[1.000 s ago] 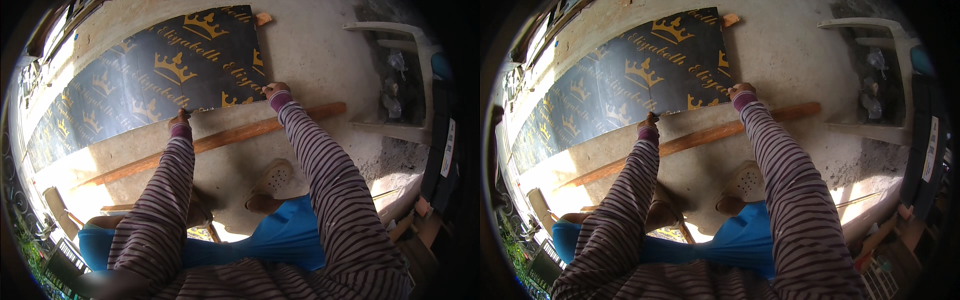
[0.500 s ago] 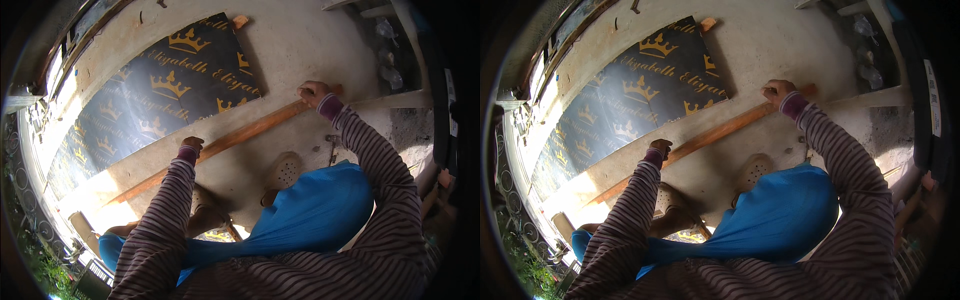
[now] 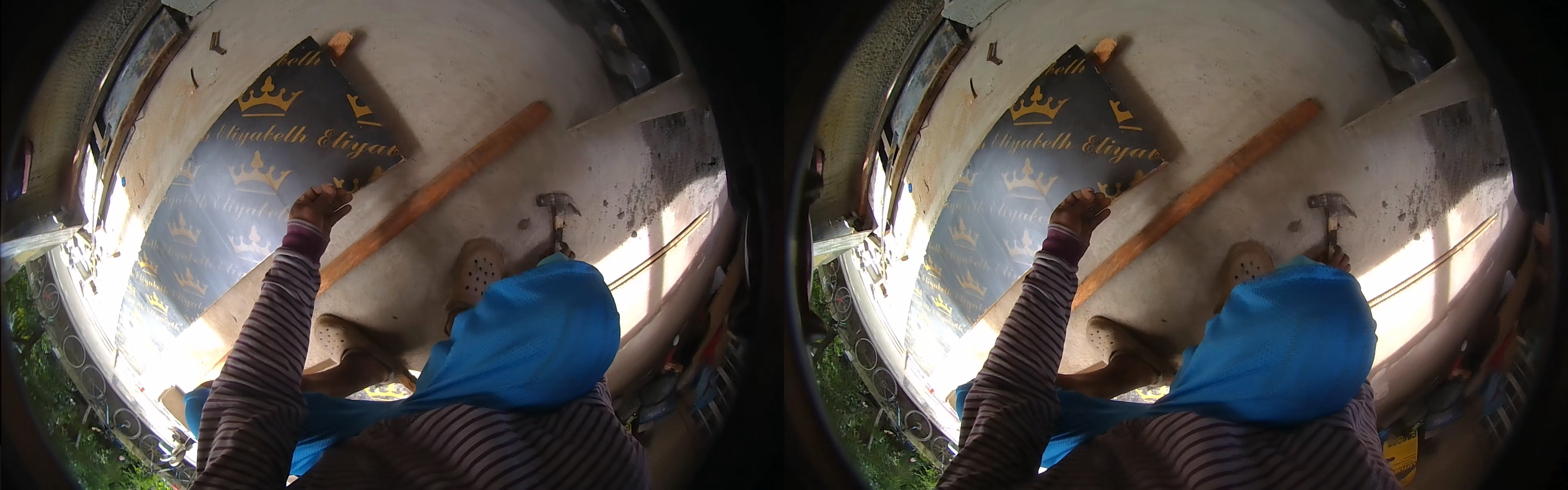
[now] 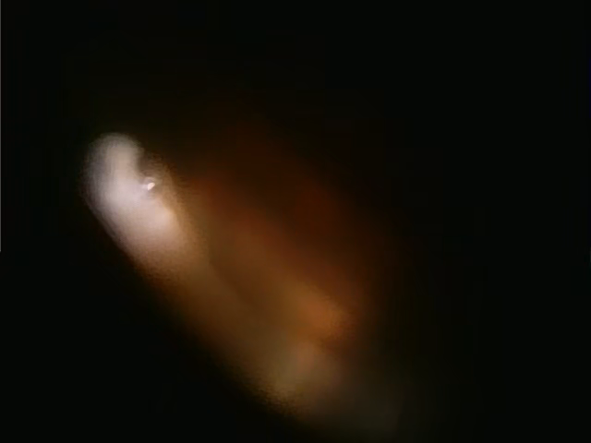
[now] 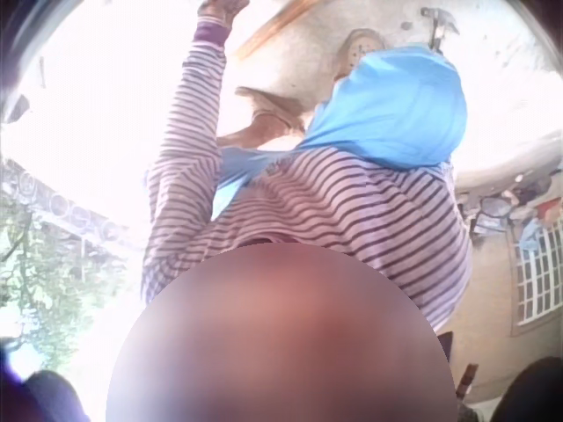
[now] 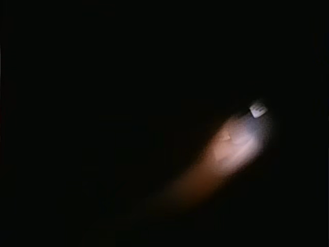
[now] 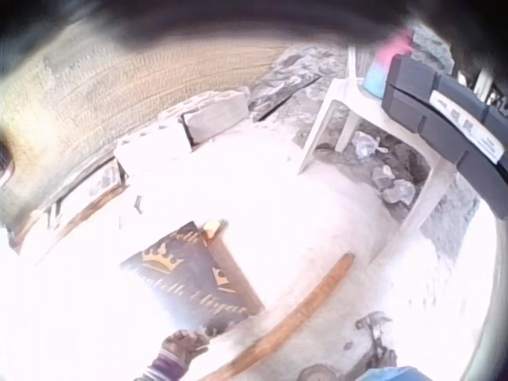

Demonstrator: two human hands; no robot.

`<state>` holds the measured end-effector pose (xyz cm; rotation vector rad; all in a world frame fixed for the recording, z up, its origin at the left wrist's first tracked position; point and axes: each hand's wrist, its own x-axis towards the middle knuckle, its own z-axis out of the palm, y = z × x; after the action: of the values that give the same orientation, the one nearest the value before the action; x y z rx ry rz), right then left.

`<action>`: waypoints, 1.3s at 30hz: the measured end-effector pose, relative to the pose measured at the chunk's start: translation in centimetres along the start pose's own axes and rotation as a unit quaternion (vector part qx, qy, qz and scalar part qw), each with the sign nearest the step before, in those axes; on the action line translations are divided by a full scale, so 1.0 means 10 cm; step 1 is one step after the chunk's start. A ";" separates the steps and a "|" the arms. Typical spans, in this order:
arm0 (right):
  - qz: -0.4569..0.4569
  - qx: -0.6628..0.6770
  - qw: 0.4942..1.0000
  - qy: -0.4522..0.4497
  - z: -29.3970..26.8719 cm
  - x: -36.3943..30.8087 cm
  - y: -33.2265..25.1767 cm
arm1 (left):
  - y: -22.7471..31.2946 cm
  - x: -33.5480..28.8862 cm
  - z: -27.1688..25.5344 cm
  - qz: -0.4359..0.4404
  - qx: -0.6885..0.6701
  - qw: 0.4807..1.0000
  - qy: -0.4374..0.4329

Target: The person positions and secures patterned floor panels onto a wooden subfloor using a hammer and nails. They repeatedly align panels, drive nails along the edges, and adjust placement to fit the layout.

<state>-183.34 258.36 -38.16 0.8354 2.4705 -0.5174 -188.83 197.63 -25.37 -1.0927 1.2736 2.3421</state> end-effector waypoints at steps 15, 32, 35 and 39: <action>-0.031 0.122 0.988 -0.089 -1.37 -0.47 -1.07 | 0.02 0.92 -0.26 0.484 0.608 0.606 0.170; 0.053 0.271 0.881 -0.384 0.07 -1.17 -3.34 | -0.21 0.95 -0.13 0.373 0.742 0.535 0.154; 0.051 0.315 0.901 -0.293 -0.13 -1.03 -3.35 | -0.21 0.93 -0.12 0.403 0.724 0.539 0.150; 0.056 0.407 0.890 -0.200 -0.11 -1.01 -3.45 | -0.19 0.93 -0.10 0.395 0.742 0.521 0.146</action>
<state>-198.76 228.64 -24.98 1.0219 1.7735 -1.5629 -193.70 196.77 -33.57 -0.1422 3.1971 0.2937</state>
